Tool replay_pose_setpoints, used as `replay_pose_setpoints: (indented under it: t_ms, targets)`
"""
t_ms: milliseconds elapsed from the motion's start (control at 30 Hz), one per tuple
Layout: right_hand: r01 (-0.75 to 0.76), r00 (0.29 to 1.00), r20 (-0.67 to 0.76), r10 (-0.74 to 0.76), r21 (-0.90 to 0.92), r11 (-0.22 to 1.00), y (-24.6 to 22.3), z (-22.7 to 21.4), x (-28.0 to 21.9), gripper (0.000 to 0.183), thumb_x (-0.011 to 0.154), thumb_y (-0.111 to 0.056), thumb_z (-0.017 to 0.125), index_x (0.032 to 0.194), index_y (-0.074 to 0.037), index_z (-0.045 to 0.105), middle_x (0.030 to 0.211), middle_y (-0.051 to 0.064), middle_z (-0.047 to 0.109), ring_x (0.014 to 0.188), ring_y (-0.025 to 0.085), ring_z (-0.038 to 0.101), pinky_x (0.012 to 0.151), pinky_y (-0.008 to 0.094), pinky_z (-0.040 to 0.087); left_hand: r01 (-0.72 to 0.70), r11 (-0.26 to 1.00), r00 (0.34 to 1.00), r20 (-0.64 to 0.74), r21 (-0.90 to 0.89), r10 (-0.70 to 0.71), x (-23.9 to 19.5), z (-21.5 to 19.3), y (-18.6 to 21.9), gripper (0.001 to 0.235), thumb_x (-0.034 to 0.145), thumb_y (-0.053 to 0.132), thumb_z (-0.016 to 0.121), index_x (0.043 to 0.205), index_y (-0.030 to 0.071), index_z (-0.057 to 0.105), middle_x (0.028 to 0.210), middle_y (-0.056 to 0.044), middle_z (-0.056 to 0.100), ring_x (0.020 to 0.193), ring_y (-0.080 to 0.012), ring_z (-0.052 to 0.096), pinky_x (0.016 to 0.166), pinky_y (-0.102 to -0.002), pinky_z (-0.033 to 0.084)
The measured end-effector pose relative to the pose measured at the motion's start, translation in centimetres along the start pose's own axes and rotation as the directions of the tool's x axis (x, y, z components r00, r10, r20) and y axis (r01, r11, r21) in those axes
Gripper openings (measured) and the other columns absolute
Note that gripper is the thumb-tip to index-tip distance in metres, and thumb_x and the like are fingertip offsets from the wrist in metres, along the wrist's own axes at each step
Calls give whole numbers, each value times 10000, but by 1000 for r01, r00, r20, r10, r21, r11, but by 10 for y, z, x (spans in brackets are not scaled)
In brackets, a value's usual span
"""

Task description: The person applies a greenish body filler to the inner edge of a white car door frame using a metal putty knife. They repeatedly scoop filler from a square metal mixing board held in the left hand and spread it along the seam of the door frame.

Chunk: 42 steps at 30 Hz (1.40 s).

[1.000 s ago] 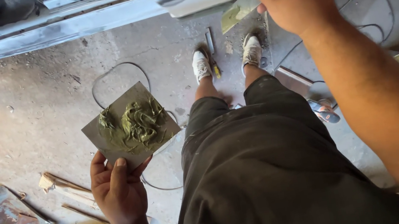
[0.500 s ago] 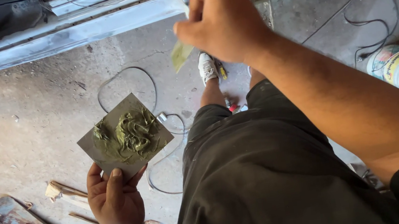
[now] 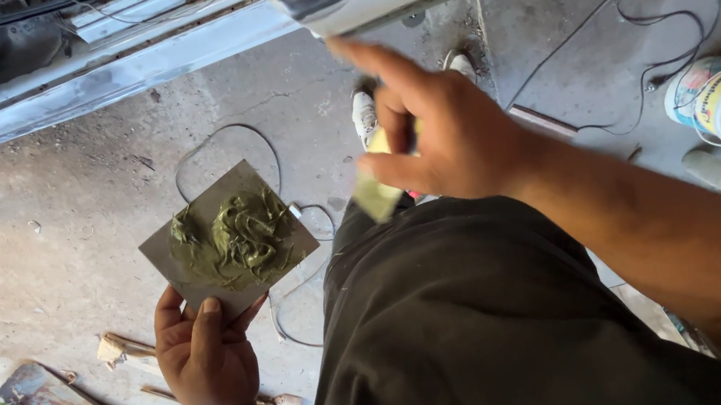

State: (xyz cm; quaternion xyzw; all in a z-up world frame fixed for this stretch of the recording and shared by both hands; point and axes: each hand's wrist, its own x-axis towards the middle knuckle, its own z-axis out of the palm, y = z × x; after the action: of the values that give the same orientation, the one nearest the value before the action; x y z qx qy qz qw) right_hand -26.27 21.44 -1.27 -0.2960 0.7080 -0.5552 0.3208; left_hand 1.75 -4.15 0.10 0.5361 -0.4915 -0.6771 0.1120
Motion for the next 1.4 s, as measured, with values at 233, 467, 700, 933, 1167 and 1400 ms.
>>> replay_pose_setpoints:
  t_ms: [233,467,700,933,1167,1400]
  targets:
    - [7,1000,23,2,-371,929,49,-27,-50,858,958,-146,909,1665,-53,432,703,-22,637,542,115,586,564,282,592,17,1000,998,62,14,-18,-7,35,0,473,1017,23,588,1481,-20,506,1242,-204,690,1114,-334,712,860,-541,706]
    - [32,998,42,43,-980,199,3,-62,-24,922,1009,-311,721,1825,-219,303,594,-89,449,444,90,378,394,284,370,47,999,995,90,10,-48,-18,55,-5,467,1024,17,570,1481,-8,476,1205,-250,716,1101,-361,728,855,-568,702]
    - [94,957,6,290,-952,-293,-21,-58,59,1171,730,-288,621,1809,-268,165,501,-189,589,383,38,542,367,275,332,66,997,997,39,46,-68,-29,60,-9,480,1014,39,561,1486,-22,496,1258,-233,679,1135,-363,703,851,-580,699]
    - [161,980,94,178,-898,-409,-8,-58,80,1030,773,-299,629,1749,-243,304,517,-180,714,427,70,665,512,295,399,62,998,998,35,-27,-61,-28,38,-23,480,1027,28,564,1498,-2,478,1224,-238,709,1123,-360,721,859,-571,697]
    - [135,964,7,266,-875,-465,66,-123,45,1198,444,-1,797,1543,-191,358,548,-144,638,436,103,594,442,334,335,51,998,998,28,-43,-50,-26,33,-21,469,1023,26,569,1482,-16,477,1221,-239,697,1116,-346,707,863,-558,699]
    - [10,949,-95,300,-944,-330,215,-282,-62,861,600,-124,745,1368,-160,356,561,-93,567,449,148,525,456,373,296,40,998,995,93,-49,-36,-20,39,-15,481,1024,33,573,1497,-16,493,1254,-241,714,1134,-342,711,888,-551,693]
